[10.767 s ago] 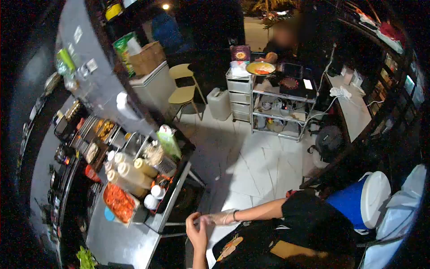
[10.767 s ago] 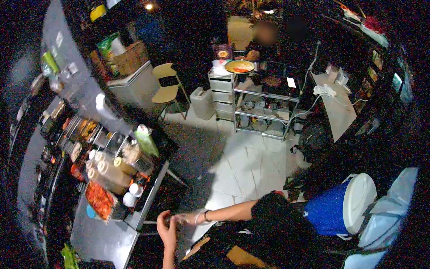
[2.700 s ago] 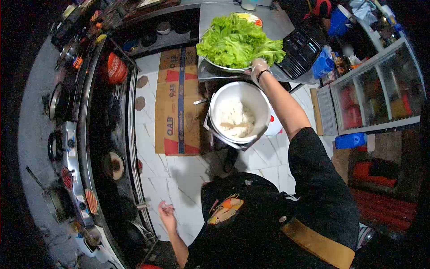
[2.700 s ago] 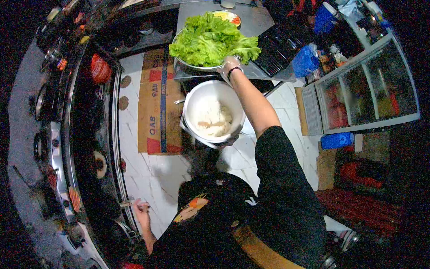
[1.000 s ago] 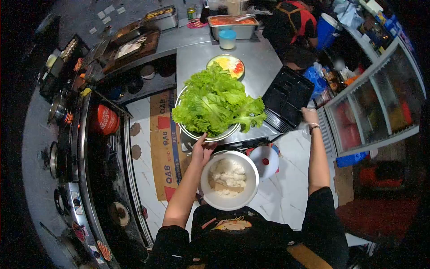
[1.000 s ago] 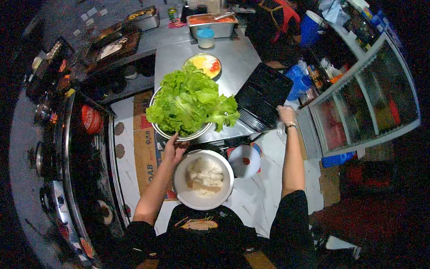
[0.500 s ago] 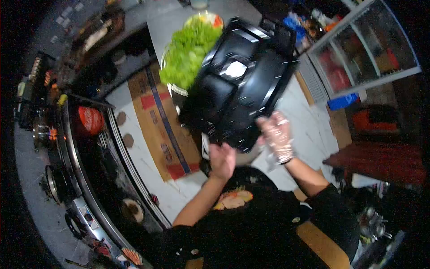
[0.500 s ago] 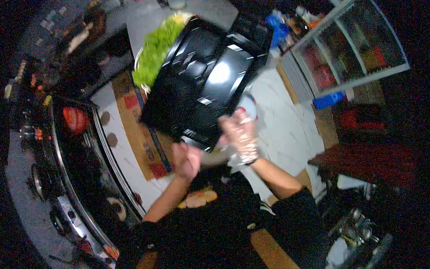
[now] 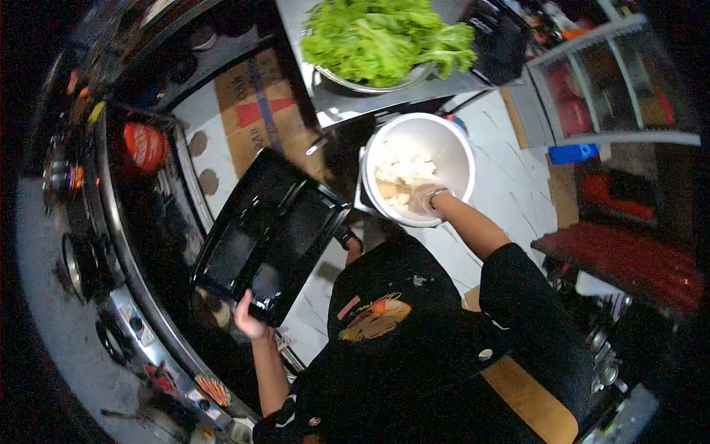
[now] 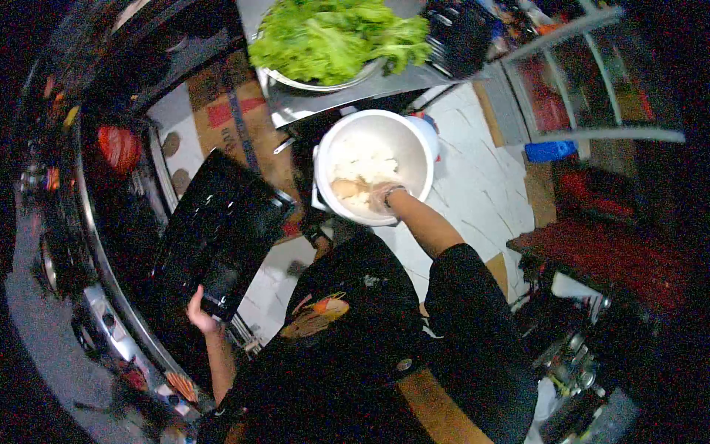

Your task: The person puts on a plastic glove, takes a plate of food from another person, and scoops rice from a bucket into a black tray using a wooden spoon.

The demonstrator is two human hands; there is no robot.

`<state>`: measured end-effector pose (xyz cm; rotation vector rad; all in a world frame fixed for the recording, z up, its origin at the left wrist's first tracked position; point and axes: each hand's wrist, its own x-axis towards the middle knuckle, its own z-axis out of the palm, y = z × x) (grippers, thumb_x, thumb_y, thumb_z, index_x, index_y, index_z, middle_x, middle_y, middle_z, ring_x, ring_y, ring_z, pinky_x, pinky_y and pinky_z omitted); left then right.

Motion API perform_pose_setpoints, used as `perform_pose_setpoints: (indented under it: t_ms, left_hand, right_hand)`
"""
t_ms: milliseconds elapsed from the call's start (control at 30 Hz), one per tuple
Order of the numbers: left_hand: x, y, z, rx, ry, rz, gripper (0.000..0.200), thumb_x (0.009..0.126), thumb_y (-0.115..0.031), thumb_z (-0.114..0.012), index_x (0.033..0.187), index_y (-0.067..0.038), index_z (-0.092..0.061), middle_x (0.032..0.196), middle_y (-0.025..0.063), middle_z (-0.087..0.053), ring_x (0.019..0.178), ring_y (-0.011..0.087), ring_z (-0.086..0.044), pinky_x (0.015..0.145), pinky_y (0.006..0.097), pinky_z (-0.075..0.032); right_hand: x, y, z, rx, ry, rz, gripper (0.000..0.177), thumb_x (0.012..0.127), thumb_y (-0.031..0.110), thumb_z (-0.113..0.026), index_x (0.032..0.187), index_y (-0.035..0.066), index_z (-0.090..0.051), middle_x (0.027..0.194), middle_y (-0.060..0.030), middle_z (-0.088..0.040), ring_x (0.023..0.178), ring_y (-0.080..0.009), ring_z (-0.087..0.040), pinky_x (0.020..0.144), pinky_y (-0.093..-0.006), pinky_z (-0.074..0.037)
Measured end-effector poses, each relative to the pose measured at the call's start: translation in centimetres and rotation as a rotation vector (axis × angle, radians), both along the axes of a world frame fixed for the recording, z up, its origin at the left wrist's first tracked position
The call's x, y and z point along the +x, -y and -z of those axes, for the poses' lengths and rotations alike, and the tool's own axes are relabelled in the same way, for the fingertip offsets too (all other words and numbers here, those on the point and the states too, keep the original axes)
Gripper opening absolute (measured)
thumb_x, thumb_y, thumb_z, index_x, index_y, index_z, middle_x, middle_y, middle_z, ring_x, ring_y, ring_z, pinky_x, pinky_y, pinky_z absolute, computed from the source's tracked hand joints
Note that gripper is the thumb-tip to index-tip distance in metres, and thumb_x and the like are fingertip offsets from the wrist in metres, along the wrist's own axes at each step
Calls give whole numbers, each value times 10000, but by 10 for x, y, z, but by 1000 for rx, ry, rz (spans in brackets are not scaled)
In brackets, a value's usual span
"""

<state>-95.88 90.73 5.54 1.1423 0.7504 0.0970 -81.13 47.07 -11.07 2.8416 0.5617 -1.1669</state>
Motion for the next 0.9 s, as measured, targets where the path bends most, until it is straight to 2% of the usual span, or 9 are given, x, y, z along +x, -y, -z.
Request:
perform_pose_setpoints:
  t_ms: [200, 267, 333, 467, 600, 633, 733, 800, 900]
  left_hand:
    - [40, 68, -18, -173, -91, -192, 359, 730, -81, -601, 1067, 15, -520, 985, 103, -575, 883, 233, -566, 779, 357, -468]
    - [48, 80, -21, -121, 79, -197, 356, 769, -36, -556, 1112, 24, -481, 1053, 123, -566, 930, 229, -563, 829, 329, -438]
    - [48, 84, -23, 80, 134, -126, 428, 770, 0, -547, 1181, 0, -426, 1108, 113, -533, 971, 195, -536, 864, 300, -405]
    - [56, 88, -27, 839, 156, -46, 501, 750, 107, -462, 1238, 44, -364, 1129, 124, -516, 1050, 207, -486, 936, 297, -333]
    - [79, 85, -19, 1304, 47, 81, 613, 631, 130, -439, 1229, 9, -378, 1029, 245, -547, 977, 352, -554, 853, 353, -409]
    - [85, 89, -18, 1267, -30, 98, 608, 625, 125, -439, 1214, -23, -406, 998, 249, -564, 921, 399, -563, 800, 384, -438]
    - [94, 86, 8, 1456, 62, 194, 641, 599, 115, -450, 1217, -49, -410, 993, 260, -562, 897, 417, -553, 770, 427, -438]
    - [98, 84, 19, 1456, 22, 140, 645, 589, 109, -453, 1213, -48, -413, 992, 261, -562, 900, 416, -554, 770, 432, -436]
    - [99, 92, 20, 1418, -27, 124, 642, 582, 104, -449, 1206, -46, -419, 991, 253, -565, 893, 415, -557, 769, 432, -436]
  right_hand:
    - [17, 0, 7, -51, 50, -77, 426, 583, 365, -655, 865, 48, -628, 789, -140, -629, 722, -244, -617, 653, -373, -494]
    - [23, 6, 15, -153, -236, -1126, 434, 627, 387, -623, 873, 29, -619, 795, -161, -629, 741, -271, -614, 681, -370, -488]
    - [5, 12, 6, 191, -123, 66, 398, 687, 372, -575, 876, 26, -620, 828, -180, -625, 788, -303, -607, 729, -376, -474]
    - [23, 30, -10, -16, -148, 53, 301, 777, 287, -496, 871, 32, -628, 879, -187, -617, 853, -320, -594, 761, -415, -453]
    - [55, 32, -66, -119, 268, -29, 320, 788, 204, -495, 1023, -4, -556, 955, -190, -597, 877, -365, -564, 776, -427, -451]
    - [54, 47, -27, -8, 941, -187, 333, 772, 161, -499, 1051, -21, -513, 985, -184, -580, 924, -345, -549, 815, -415, -439]
    - [47, 21, -54, 300, 694, -86, 281, 770, 120, -476, 1010, -18, -525, 989, -204, -570, 957, -308, -543, 840, -409, -423]
    - [27, 6, -57, 300, 229, -71, 278, 777, 94, -438, 1013, -28, -519, 981, -209, -570, 941, -304, -549, 833, -412, -425]
    - [15, -13, -56, 202, 83, -31, 261, 798, 113, -409, 987, -11, -538, 997, -202, -571, 960, -281, -548, 843, -416, -418]
